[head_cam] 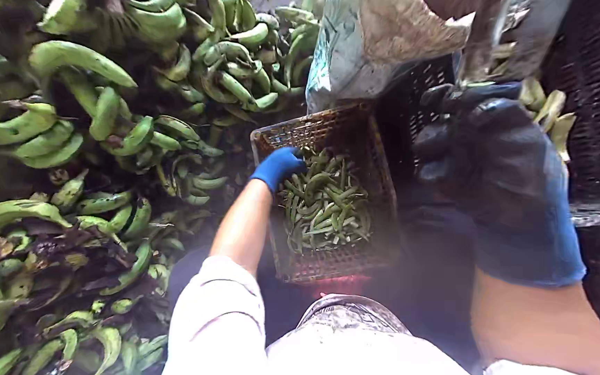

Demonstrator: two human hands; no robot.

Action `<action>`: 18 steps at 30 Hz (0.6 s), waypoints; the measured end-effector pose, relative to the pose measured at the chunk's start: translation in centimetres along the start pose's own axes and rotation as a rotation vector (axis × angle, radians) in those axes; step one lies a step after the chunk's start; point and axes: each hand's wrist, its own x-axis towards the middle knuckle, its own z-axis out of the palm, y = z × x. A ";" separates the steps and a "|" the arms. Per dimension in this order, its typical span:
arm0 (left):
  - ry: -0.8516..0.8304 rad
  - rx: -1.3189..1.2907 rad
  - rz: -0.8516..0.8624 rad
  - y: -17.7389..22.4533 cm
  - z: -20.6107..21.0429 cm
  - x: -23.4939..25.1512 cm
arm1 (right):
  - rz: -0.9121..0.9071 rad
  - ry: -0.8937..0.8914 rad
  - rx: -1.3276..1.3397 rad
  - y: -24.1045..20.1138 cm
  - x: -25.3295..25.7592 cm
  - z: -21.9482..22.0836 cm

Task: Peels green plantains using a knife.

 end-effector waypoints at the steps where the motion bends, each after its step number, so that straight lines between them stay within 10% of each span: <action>1: -0.015 0.039 -0.040 -0.7 3.1 2.4 | -0.008 -0.020 0.009 0.0 0.0 -0.2; 8: 0.096 0.086 -0.435 -4.3 19.5 8.7 | 0.108 0.076 0.072 0.0 0.8 -1.2; 18: 0.546 -0.829 0.435 -2.7 6.0 -4.6 | -0.011 0.147 0.008 -1.1 -0.2 -1.4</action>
